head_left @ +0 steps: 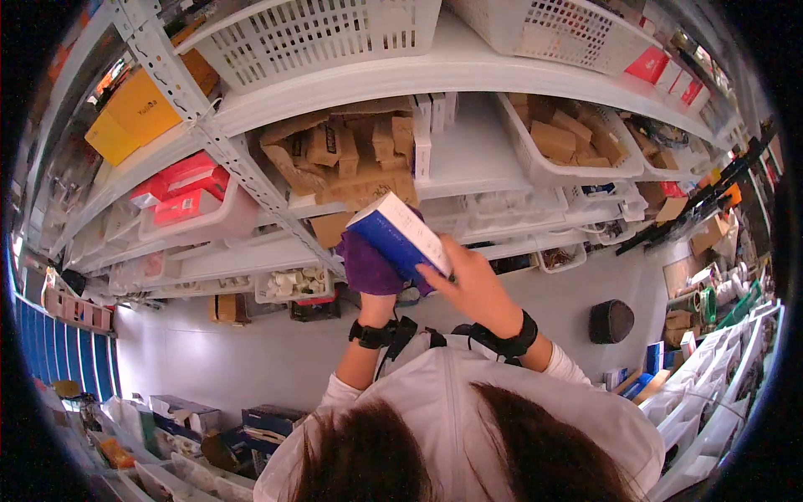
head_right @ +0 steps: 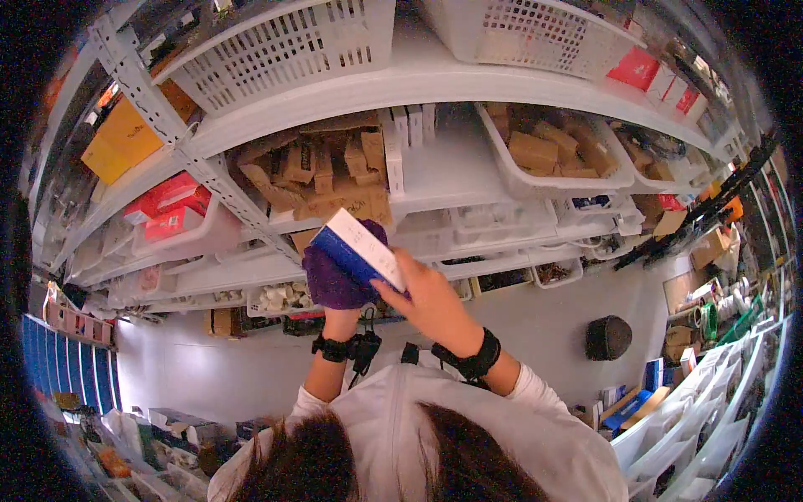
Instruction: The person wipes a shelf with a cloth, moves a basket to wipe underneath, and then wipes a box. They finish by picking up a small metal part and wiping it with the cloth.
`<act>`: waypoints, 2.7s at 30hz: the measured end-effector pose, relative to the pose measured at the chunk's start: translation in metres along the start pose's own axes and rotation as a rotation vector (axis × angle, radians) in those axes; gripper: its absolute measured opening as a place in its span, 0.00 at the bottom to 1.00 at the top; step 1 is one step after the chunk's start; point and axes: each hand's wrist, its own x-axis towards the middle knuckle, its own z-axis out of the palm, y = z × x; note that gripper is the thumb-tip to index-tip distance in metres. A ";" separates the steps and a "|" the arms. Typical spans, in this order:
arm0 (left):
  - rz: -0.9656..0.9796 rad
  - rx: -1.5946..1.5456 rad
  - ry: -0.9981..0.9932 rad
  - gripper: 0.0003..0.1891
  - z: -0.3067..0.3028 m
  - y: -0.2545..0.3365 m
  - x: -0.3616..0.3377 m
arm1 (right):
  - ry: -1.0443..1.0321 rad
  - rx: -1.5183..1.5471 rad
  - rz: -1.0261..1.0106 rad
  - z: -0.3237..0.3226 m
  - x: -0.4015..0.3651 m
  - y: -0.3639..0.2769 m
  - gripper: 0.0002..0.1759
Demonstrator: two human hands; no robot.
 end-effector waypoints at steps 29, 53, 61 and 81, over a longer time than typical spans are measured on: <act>0.506 0.901 -0.524 0.07 0.028 0.077 0.009 | -0.209 0.106 0.093 -0.067 0.010 0.005 0.22; -0.093 0.506 0.061 0.10 0.048 0.052 -0.009 | 0.211 0.800 0.287 -0.022 0.013 0.050 0.22; -0.087 0.311 0.004 0.11 0.047 0.005 -0.023 | 0.362 0.341 0.023 -0.005 0.007 0.038 0.28; -0.275 0.143 -0.271 0.17 -0.006 -0.012 -0.030 | 0.154 -0.145 -0.345 -0.004 0.009 0.021 0.32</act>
